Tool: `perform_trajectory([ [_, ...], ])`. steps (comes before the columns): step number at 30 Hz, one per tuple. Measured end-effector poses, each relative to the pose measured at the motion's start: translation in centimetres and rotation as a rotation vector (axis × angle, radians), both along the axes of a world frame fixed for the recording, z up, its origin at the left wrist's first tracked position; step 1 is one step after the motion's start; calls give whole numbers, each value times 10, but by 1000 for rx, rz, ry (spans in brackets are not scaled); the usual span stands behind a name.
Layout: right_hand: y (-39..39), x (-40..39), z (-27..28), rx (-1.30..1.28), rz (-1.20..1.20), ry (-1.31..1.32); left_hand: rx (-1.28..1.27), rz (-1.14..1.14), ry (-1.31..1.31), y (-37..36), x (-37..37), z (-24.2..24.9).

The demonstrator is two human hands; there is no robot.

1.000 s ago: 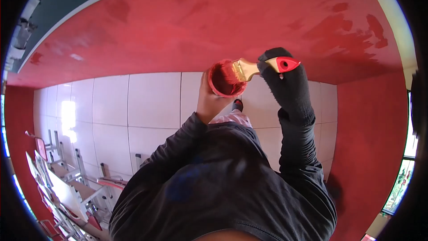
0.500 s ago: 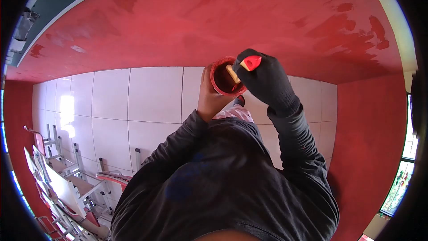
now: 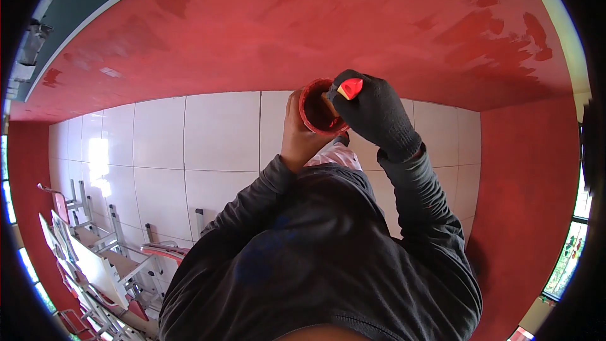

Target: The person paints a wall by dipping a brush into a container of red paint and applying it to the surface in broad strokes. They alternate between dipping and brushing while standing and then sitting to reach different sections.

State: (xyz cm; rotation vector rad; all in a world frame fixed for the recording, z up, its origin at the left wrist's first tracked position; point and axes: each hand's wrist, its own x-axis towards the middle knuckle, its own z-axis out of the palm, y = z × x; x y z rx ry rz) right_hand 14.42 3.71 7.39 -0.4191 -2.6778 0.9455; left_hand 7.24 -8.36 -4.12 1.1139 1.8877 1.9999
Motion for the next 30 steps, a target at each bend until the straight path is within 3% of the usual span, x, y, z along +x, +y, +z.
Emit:
perform_trajectory([
  [8, 15, 14, 3, 72, -7, 140, 3, 56, 54, 7, 2, -3],
  [10, 11, 23, 20, -193, -138, 187, 10, 30, 84, 8, 0, -2],
  [12, 16, 34, 18, -78, -67, 347, -51, 17, 269, 10, -1, 1],
  [13, 15, 38, 10, -383, -172, 398, -29, 25, 273, 13, 2, 5],
  [15, 18, 47, 9, -359, -193, 323, -42, 22, 323, 11, 7, 12],
  [24, 36, 81, -1, -481, -347, 337, -171, -264, -147, 33, 14, -1],
  [26, 48, 82, -11, -418, -338, 458, -142, -259, -44, 50, 22, 11],
  [30, 71, 92, -11, -477, -378, 436, -216, -295, -27, 73, 23, 11],
])
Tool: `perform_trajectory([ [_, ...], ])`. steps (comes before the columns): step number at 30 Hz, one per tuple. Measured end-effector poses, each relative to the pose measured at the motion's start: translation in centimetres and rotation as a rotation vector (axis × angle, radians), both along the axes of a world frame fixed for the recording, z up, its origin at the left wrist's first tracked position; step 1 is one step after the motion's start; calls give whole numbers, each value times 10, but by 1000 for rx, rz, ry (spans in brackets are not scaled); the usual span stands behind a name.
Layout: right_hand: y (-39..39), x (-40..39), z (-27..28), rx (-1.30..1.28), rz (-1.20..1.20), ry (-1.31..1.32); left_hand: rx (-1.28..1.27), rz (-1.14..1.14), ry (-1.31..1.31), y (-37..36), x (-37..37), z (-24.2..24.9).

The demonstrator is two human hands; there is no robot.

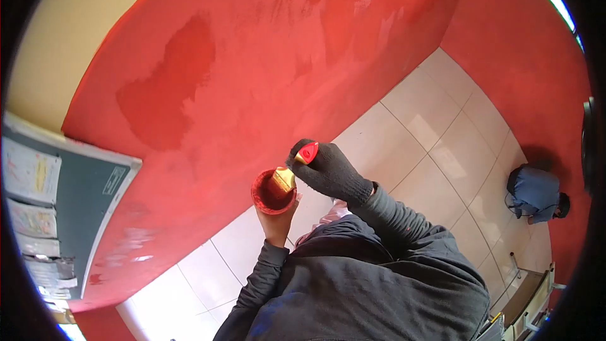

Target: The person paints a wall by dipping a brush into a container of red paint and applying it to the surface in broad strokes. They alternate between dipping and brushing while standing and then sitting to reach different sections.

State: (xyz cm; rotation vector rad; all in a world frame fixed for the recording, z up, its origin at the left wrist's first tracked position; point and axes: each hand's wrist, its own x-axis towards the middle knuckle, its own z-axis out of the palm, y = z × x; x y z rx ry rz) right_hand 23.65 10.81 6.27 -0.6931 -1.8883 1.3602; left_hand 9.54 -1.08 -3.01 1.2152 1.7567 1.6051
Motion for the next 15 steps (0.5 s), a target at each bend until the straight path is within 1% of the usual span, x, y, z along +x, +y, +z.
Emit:
perform_trajectory([
  [2, 14, 2, -2, -57, -15, 43, -9, 2, 25, 19, 2, 6],
  [3, 22, 4, -3, -110, -21, 75, -16, -2, 33, 27, 0, 1],
  [5, 35, 3, -10, -168, -42, 113, -65, -19, 157, 37, -10, -15],
  [8, 56, 3, -21, -259, -95, 141, -76, -8, 119, 60, -11, -19],
  [10, 69, 8, -29, -291, -127, 133, -84, -9, 162, 80, -8, -16],
  [12, 76, 12, -39, -413, -220, 191, -59, 6, 182, 98, 0, -14],
  [14, 86, 18, -45, -469, -253, 162, -70, 6, 214, 112, 3, -19],
  [15, 90, 21, -50, -518, -286, 220, -99, -36, 127, 118, 3, -20],
])
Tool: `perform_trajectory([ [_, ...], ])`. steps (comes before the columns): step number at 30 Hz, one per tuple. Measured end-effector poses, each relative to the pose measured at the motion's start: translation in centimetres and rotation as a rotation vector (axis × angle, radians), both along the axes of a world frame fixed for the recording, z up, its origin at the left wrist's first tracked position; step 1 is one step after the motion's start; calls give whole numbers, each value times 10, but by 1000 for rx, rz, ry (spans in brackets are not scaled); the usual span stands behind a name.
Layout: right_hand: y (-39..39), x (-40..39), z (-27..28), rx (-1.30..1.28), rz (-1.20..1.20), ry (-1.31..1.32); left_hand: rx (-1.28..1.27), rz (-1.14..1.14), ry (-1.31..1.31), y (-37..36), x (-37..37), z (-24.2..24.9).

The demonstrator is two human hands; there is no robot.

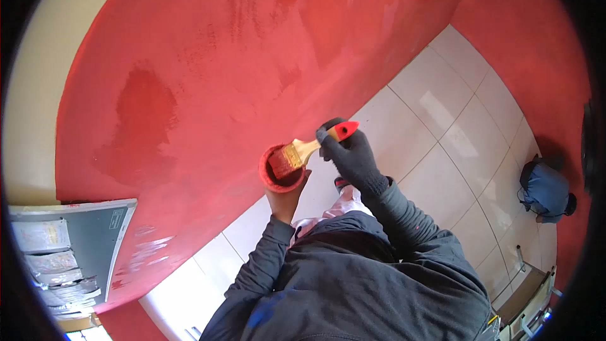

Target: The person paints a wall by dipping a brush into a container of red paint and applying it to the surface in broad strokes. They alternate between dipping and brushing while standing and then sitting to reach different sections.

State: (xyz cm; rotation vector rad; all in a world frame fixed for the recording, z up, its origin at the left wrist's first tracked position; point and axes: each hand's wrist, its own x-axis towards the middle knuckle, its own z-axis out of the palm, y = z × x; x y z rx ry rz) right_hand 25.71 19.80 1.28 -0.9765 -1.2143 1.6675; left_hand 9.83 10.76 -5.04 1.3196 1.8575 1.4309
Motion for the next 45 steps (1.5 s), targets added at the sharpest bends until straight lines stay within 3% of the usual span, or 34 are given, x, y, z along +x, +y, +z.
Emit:
perform_trajectory([
  [7, 35, 16, -36, -148, -221, 299, -104, -101, -156, 33, -6, -34],
  [9, 44, 12, -54, -217, -392, 413, -99, -84, -187, 36, -7, -36],
  [13, 58, -16, -109, -256, -567, 522, -138, -61, -173, 31, -21, -39],
  [17, 67, -59, -135, -176, -612, 465, -145, -50, -102, 20, -28, -24],
  [20, 67, -82, -105, -68, -581, 486, -106, -9, -195, 11, -32, -16],
  [23, 63, -81, -41, 22, -546, 550, -126, -55, -171, -2, -52, -29],
  [24, 60, -82, -30, 60, -539, 616, -151, -36, -58, -7, -55, -25],
  [25, 59, -83, -32, 56, -535, 612, -175, -18, 56, -9, -54, -15],
  [27, 62, -79, -36, 101, -557, 770, -130, 6, -30, -14, -45, 6],
  [29, 61, -86, -76, 96, -572, 763, -26, 64, -192, -19, -41, 15],
  [31, 51, -94, -121, -131, -564, 701, -49, 58, -205, -25, -45, 17],
  [35, 28, -100, -192, -260, -608, 587, -68, 74, -172, -33, -47, 22],
  [38, 30, -105, -182, -145, -644, 452, -56, 81, -160, -38, -51, 21],
  [42, 48, -112, -59, 16, -576, 585, -18, 126, -173, -43, -55, 13],
  [45, 38, -106, -17, 132, -535, 790, -102, 45, 9, -46, -62, 13],
])
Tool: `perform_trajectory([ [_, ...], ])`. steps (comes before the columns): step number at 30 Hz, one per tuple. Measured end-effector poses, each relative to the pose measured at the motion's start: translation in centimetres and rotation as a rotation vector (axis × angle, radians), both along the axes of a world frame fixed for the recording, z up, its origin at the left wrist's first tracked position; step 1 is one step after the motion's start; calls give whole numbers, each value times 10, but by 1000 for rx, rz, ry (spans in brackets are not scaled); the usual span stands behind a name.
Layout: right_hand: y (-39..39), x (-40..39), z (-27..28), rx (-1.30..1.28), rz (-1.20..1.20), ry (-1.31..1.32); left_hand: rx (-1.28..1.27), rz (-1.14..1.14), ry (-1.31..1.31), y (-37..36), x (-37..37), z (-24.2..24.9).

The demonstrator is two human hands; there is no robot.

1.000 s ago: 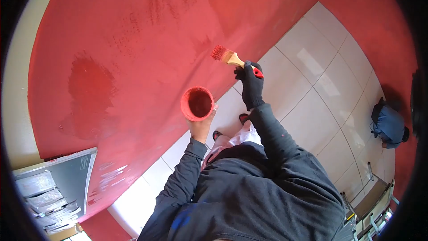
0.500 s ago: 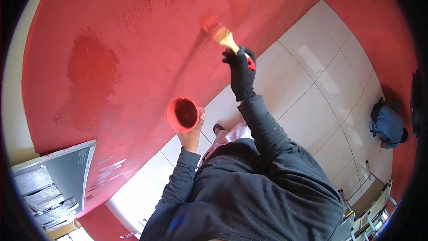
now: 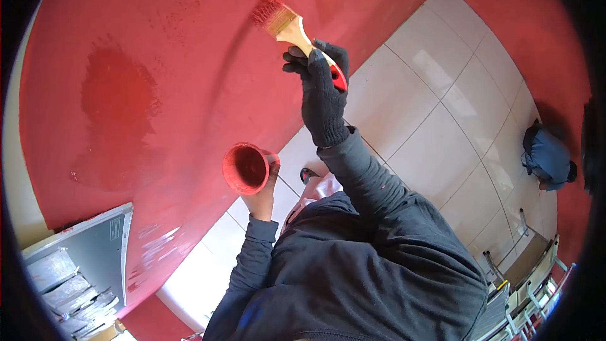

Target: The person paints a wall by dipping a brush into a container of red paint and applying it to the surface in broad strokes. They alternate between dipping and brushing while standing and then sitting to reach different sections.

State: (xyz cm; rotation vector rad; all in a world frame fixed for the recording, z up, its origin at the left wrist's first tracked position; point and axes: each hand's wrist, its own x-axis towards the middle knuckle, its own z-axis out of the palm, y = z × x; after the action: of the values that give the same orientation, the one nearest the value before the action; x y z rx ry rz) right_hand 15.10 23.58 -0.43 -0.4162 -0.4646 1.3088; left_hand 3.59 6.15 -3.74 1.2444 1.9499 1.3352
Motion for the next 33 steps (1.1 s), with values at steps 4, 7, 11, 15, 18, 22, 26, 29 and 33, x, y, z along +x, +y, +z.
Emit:
perform_trajectory([
  [4, -6, -10, -86, -138, 114, 68, -6, 107, -114, -12, -10, -14],
  [7, -20, -1, -157, -307, 69, 28, -78, 94, -108, -12, -14, -15],
  [11, -4, 11, -195, -495, -44, -169, -72, 128, -118, -14, -12, -11],
  [15, 32, 16, -136, -290, -22, -220, -54, 117, -109, -10, -9, -11],
  [18, 42, 29, -50, -104, -4, -163, -54, 93, -123, -4, -2, -3],
  [22, 51, 54, 2, 157, 60, -38, -74, 85, -177, -3, 2, -1],
  [26, 60, 32, -66, 100, 131, 153, 25, 124, -65, -1, 2, -11],
  [29, 33, 19, -125, -217, 65, 71, -26, 116, -163, 0, -1, -9],
  [33, 10, 25, -188, -507, -5, -144, -46, 150, -159, -2, -5, -11],
])
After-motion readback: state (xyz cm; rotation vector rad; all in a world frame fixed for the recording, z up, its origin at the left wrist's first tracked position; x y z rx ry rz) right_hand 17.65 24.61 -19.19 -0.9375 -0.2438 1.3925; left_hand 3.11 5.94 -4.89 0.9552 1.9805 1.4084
